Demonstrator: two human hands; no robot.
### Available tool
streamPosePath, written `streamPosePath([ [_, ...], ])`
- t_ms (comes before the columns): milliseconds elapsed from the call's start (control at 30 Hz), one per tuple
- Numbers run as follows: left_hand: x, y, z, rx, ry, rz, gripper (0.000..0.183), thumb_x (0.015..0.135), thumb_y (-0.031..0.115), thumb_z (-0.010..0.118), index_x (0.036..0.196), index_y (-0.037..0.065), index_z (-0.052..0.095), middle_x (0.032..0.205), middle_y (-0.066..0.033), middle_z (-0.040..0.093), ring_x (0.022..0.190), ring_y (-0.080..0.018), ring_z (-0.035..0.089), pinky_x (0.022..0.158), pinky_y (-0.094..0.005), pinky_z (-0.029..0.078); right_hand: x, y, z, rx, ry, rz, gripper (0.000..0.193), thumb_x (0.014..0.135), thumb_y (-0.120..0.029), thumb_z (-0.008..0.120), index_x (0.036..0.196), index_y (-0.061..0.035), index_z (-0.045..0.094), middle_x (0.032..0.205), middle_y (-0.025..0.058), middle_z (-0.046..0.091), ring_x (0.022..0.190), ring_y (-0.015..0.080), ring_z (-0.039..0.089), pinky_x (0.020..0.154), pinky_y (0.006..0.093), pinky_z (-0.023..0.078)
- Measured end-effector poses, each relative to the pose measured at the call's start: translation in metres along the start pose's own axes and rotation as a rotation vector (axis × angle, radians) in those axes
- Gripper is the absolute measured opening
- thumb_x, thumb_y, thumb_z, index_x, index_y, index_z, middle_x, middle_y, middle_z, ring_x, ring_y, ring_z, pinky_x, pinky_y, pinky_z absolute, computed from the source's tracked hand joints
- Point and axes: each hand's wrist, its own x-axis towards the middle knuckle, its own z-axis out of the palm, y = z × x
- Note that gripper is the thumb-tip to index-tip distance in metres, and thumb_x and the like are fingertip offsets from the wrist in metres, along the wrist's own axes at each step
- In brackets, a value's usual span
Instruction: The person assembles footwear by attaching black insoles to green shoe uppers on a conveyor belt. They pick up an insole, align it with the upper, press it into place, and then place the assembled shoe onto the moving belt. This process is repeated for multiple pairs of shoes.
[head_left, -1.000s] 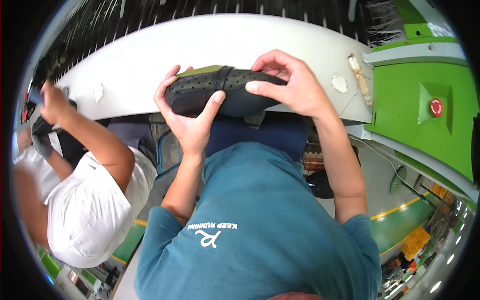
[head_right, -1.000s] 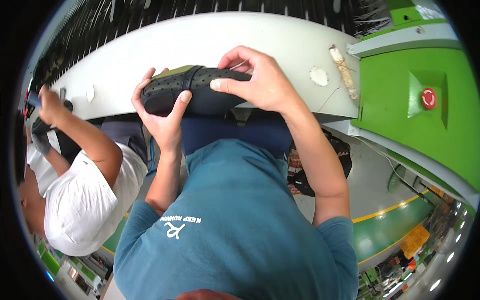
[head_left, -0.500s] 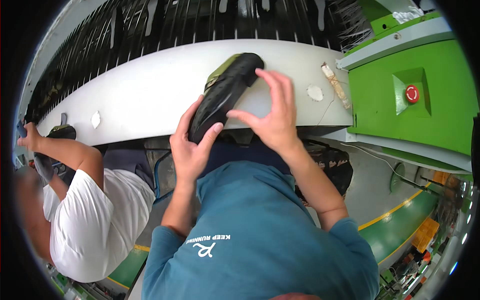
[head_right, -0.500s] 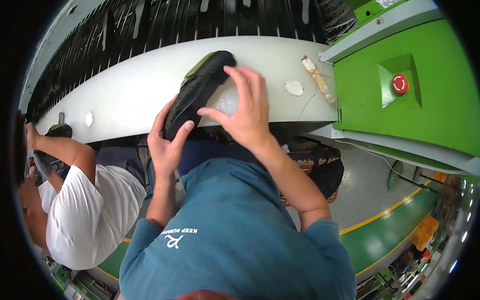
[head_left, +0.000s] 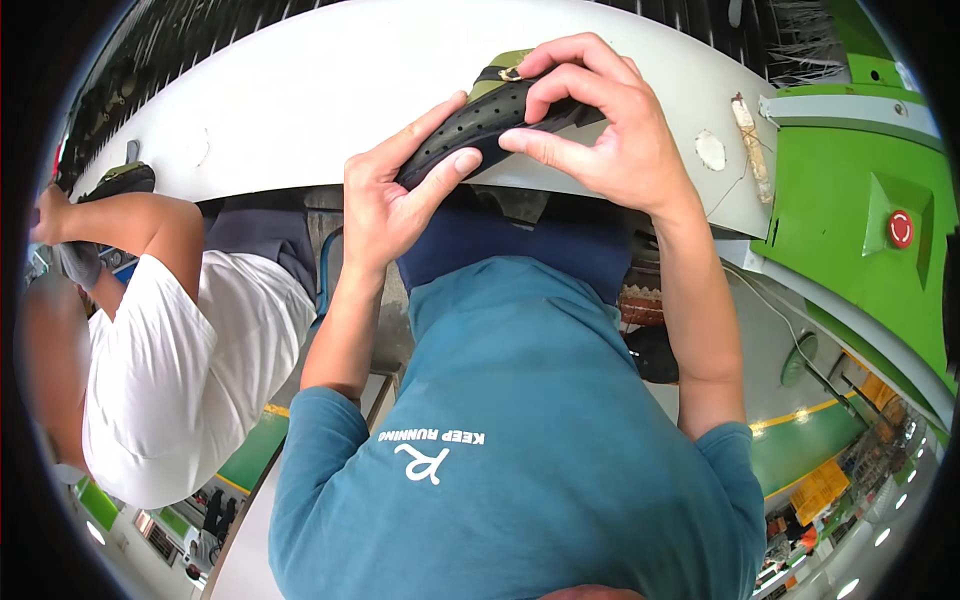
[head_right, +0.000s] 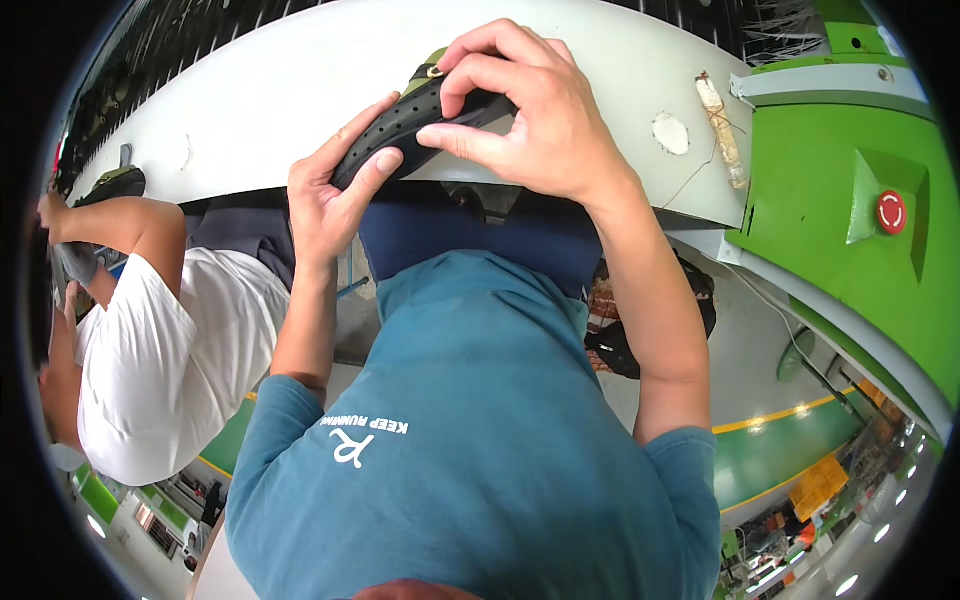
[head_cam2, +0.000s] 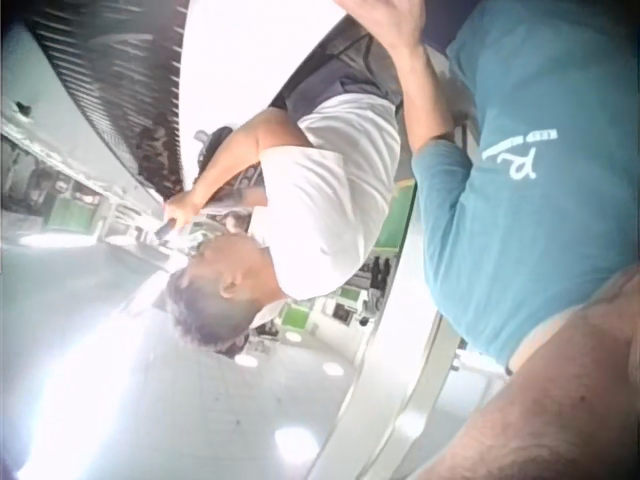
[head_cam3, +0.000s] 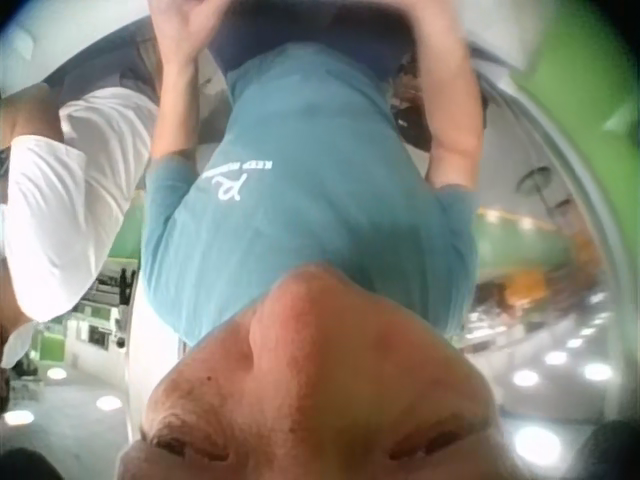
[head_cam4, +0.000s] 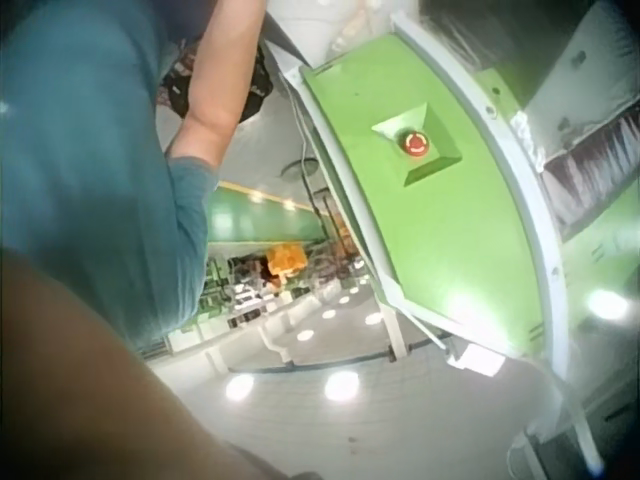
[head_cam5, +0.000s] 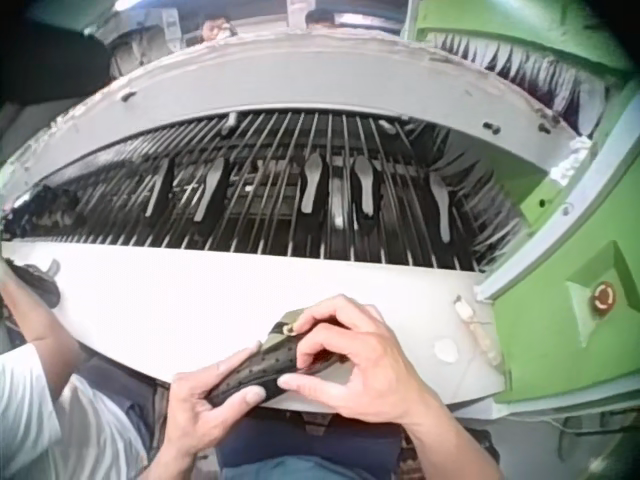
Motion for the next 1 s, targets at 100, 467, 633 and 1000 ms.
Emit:
streamPosePath([
  [100,0.000,-0.004,0.004,-0.070,0.022,-0.003,0.051,0.097,0.014,0.087,0.145,0.001,0.074,0.130,-0.0175,0.082,0.117,-0.0199,0.077,0.103,-0.0336,0.059,0.005,-0.001,-0.001,0.047,-0.027,0.001,0.028,0.078,-0.019,0.098,0.088,-0.0084,0.075,0.121,0.0036,0.072,0.111,0.0237,0.071,0.097,0.0383,0.055],
  [467,0.012,0.004,-0.009,0.121,0.000,0.042,0.045,0.096,0.020,0.087,0.137,0.002,0.079,0.119,-0.0222,0.083,0.105,-0.0251,0.082,0.097,-0.0346,0.062,-0.002,0.007,0.019,-0.035,0.185,-0.025,0.038,0.075,-0.019,0.103,0.081,-0.0066,0.068,0.116,0.0070,0.078,0.101,0.0227,0.075,0.086,0.0342,0.059],
  [633,0.043,0.020,-0.019,0.502,-0.140,0.331,0.050,0.098,0.015,0.083,0.144,0.000,0.072,0.144,-0.0215,0.075,0.126,-0.0343,0.077,0.107,-0.0405,0.059,-0.002,0.008,0.030,-0.061,0.267,-0.023,0.039,0.072,-0.032,0.102,0.078,-0.0111,0.070,0.108,0.0013,0.079,0.098,0.0238,0.075,0.089,0.0377,0.057],
  [1000,0.054,0.006,-0.003,0.399,-0.067,0.352,0.052,0.091,0.022,0.093,0.137,0.004,0.079,0.125,-0.0185,0.083,0.109,-0.0281,0.083,0.095,-0.0365,0.065,0.004,0.012,-0.001,0.057,0.055,0.011,0.025,0.082,-0.012,0.096,0.089,-0.0049,0.073,0.129,0.0098,0.077,0.119,0.0247,0.074,0.101,0.0366,0.058],
])
